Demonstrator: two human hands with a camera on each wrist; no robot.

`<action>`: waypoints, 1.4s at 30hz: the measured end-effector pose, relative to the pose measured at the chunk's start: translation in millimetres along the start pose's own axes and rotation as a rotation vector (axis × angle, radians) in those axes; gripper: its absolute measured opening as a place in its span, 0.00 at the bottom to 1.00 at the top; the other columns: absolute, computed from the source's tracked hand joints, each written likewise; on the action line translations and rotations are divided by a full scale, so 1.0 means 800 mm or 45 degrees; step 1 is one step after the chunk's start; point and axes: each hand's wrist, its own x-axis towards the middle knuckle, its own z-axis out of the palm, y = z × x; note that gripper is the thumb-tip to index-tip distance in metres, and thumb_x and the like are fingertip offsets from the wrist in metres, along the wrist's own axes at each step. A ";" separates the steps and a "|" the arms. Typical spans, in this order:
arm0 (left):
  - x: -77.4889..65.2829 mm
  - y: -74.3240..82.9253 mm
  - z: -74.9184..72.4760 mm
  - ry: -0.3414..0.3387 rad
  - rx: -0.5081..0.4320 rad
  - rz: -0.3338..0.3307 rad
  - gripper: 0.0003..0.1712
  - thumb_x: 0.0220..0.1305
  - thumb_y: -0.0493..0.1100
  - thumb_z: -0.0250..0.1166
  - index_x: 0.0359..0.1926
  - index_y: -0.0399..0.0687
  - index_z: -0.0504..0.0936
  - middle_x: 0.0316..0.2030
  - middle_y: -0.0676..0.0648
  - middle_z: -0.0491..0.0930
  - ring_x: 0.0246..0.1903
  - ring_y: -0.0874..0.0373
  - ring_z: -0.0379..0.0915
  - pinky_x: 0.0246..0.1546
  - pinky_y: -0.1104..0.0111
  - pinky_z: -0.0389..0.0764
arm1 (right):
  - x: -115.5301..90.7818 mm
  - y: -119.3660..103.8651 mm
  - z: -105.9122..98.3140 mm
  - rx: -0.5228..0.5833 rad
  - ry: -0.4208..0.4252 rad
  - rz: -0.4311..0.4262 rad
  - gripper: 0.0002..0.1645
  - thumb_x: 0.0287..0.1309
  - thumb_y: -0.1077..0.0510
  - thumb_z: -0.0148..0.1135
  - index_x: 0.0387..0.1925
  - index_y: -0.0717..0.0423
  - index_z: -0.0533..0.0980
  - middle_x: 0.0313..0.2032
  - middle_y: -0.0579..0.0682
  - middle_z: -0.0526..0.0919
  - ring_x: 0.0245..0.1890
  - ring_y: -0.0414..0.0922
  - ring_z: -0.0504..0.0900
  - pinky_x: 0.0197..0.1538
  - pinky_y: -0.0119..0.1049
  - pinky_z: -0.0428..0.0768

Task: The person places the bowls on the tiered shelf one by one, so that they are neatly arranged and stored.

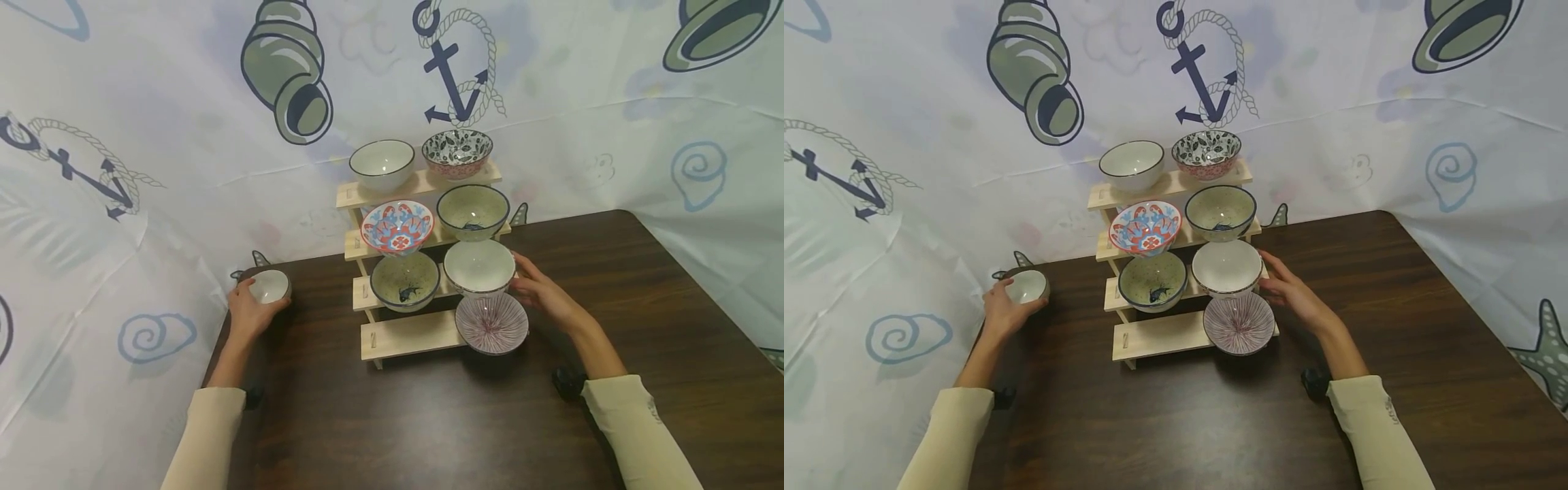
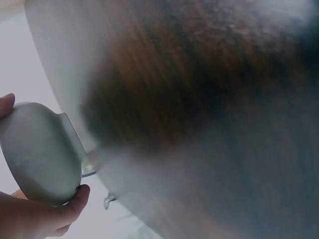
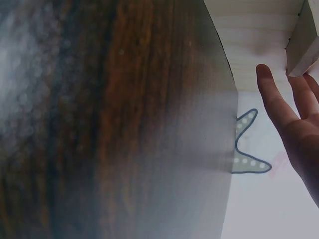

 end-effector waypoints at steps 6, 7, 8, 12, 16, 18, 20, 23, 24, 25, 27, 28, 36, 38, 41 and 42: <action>-0.015 0.006 -0.010 0.052 -0.009 0.038 0.58 0.55 0.54 0.77 0.78 0.43 0.56 0.73 0.25 0.49 0.68 0.26 0.56 0.65 0.35 0.67 | -0.001 0.003 -0.001 -0.024 0.002 -0.014 0.41 0.81 0.49 0.43 0.84 0.44 0.38 0.81 0.64 0.46 0.79 0.69 0.50 0.76 0.71 0.54; -0.018 0.008 -0.011 0.060 -0.008 0.049 0.57 0.55 0.54 0.77 0.78 0.43 0.56 0.73 0.25 0.49 0.68 0.27 0.56 0.64 0.35 0.67 | -0.001 0.003 -0.001 -0.023 0.002 -0.015 0.41 0.81 0.50 0.43 0.84 0.44 0.38 0.81 0.64 0.46 0.80 0.69 0.50 0.76 0.71 0.54; -0.020 0.009 -0.012 0.070 -0.007 0.061 0.57 0.55 0.54 0.78 0.78 0.43 0.57 0.73 0.25 0.50 0.69 0.27 0.55 0.64 0.35 0.66 | -0.001 0.003 -0.001 -0.022 0.005 -0.011 0.41 0.81 0.49 0.43 0.84 0.44 0.38 0.81 0.64 0.46 0.80 0.68 0.50 0.76 0.71 0.54; -0.031 0.015 -0.018 0.109 0.010 0.099 0.56 0.53 0.53 0.78 0.77 0.42 0.59 0.72 0.25 0.52 0.69 0.28 0.55 0.65 0.35 0.66 | -0.001 0.003 0.000 -0.029 0.003 -0.010 0.42 0.81 0.49 0.43 0.84 0.45 0.38 0.82 0.64 0.45 0.80 0.69 0.50 0.76 0.72 0.53; -0.044 0.027 -0.026 0.128 0.004 0.116 0.56 0.52 0.52 0.79 0.77 0.43 0.60 0.72 0.27 0.54 0.69 0.30 0.56 0.65 0.38 0.66 | -0.003 0.003 0.000 -0.022 0.002 -0.009 0.42 0.80 0.50 0.43 0.84 0.46 0.37 0.81 0.65 0.46 0.79 0.69 0.50 0.76 0.72 0.53; -0.051 0.033 -0.029 0.132 -0.006 0.121 0.56 0.51 0.51 0.80 0.76 0.44 0.61 0.72 0.28 0.55 0.69 0.31 0.56 0.65 0.39 0.67 | -0.003 0.002 0.000 -0.015 0.001 -0.008 0.42 0.80 0.50 0.44 0.84 0.47 0.37 0.81 0.65 0.46 0.79 0.70 0.50 0.76 0.72 0.52; -0.057 0.038 -0.033 0.137 -0.022 0.125 0.56 0.51 0.51 0.80 0.76 0.45 0.61 0.72 0.29 0.55 0.69 0.32 0.57 0.65 0.40 0.67 | -0.003 0.001 0.000 -0.008 0.000 -0.003 0.43 0.80 0.50 0.44 0.84 0.47 0.36 0.81 0.66 0.46 0.79 0.70 0.50 0.76 0.72 0.51; -0.066 0.045 -0.039 0.135 -0.035 0.133 0.56 0.51 0.51 0.80 0.77 0.46 0.61 0.72 0.31 0.55 0.69 0.34 0.57 0.64 0.41 0.68 | -0.002 0.001 0.000 -0.007 -0.004 0.003 0.43 0.80 0.50 0.44 0.84 0.48 0.36 0.81 0.66 0.46 0.79 0.70 0.51 0.77 0.72 0.50; -0.069 0.047 -0.040 0.134 -0.039 0.139 0.56 0.51 0.51 0.80 0.77 0.46 0.61 0.72 0.31 0.55 0.69 0.35 0.57 0.64 0.41 0.68 | -0.002 0.001 0.000 -0.006 -0.005 0.003 0.43 0.80 0.50 0.44 0.84 0.48 0.36 0.81 0.66 0.45 0.79 0.70 0.50 0.77 0.72 0.50; -0.071 0.048 -0.042 0.135 -0.041 0.145 0.56 0.51 0.51 0.80 0.77 0.47 0.61 0.72 0.31 0.55 0.69 0.35 0.57 0.64 0.41 0.68 | -0.002 0.001 0.000 -0.002 -0.006 0.003 0.43 0.80 0.50 0.44 0.84 0.48 0.36 0.81 0.66 0.45 0.79 0.70 0.50 0.77 0.72 0.50; -0.076 0.052 -0.046 0.140 -0.040 0.160 0.56 0.51 0.51 0.80 0.76 0.47 0.61 0.72 0.32 0.55 0.69 0.36 0.57 0.63 0.41 0.69 | -0.001 0.000 0.000 0.001 -0.008 -0.001 0.43 0.80 0.50 0.44 0.84 0.48 0.36 0.82 0.65 0.44 0.79 0.70 0.50 0.77 0.72 0.50; -0.078 0.054 -0.048 0.144 -0.045 0.168 0.56 0.51 0.50 0.80 0.76 0.47 0.61 0.72 0.32 0.55 0.69 0.36 0.57 0.63 0.41 0.69 | -0.001 0.000 0.000 0.002 -0.008 -0.003 0.43 0.80 0.50 0.44 0.84 0.48 0.36 0.82 0.65 0.44 0.79 0.70 0.50 0.77 0.72 0.49; -0.098 0.067 -0.058 0.152 -0.059 0.209 0.56 0.50 0.49 0.81 0.76 0.48 0.61 0.72 0.33 0.55 0.68 0.38 0.57 0.62 0.42 0.68 | 0.001 0.001 -0.001 -0.014 -0.011 -0.021 0.41 0.81 0.49 0.43 0.84 0.44 0.39 0.82 0.63 0.43 0.80 0.70 0.49 0.76 0.73 0.50; -0.104 0.071 -0.060 0.153 -0.061 0.220 0.56 0.50 0.49 0.81 0.77 0.48 0.61 0.72 0.33 0.55 0.68 0.38 0.57 0.62 0.42 0.68 | 0.002 0.001 -0.002 -0.020 -0.010 -0.019 0.40 0.81 0.49 0.43 0.84 0.43 0.39 0.82 0.62 0.44 0.80 0.69 0.49 0.76 0.73 0.50; -0.114 0.076 -0.062 0.148 -0.060 0.233 0.56 0.50 0.49 0.81 0.77 0.49 0.61 0.72 0.34 0.55 0.68 0.38 0.58 0.61 0.42 0.69 | 0.002 0.001 -0.002 -0.022 -0.012 -0.017 0.40 0.81 0.48 0.43 0.84 0.42 0.39 0.82 0.62 0.44 0.80 0.69 0.49 0.76 0.73 0.50; -0.117 0.077 -0.063 0.146 -0.063 0.238 0.56 0.50 0.49 0.81 0.77 0.48 0.61 0.72 0.34 0.55 0.68 0.38 0.58 0.61 0.42 0.69 | 0.002 0.001 -0.002 -0.021 -0.014 -0.017 0.40 0.81 0.48 0.43 0.84 0.42 0.39 0.82 0.62 0.45 0.80 0.68 0.49 0.76 0.73 0.50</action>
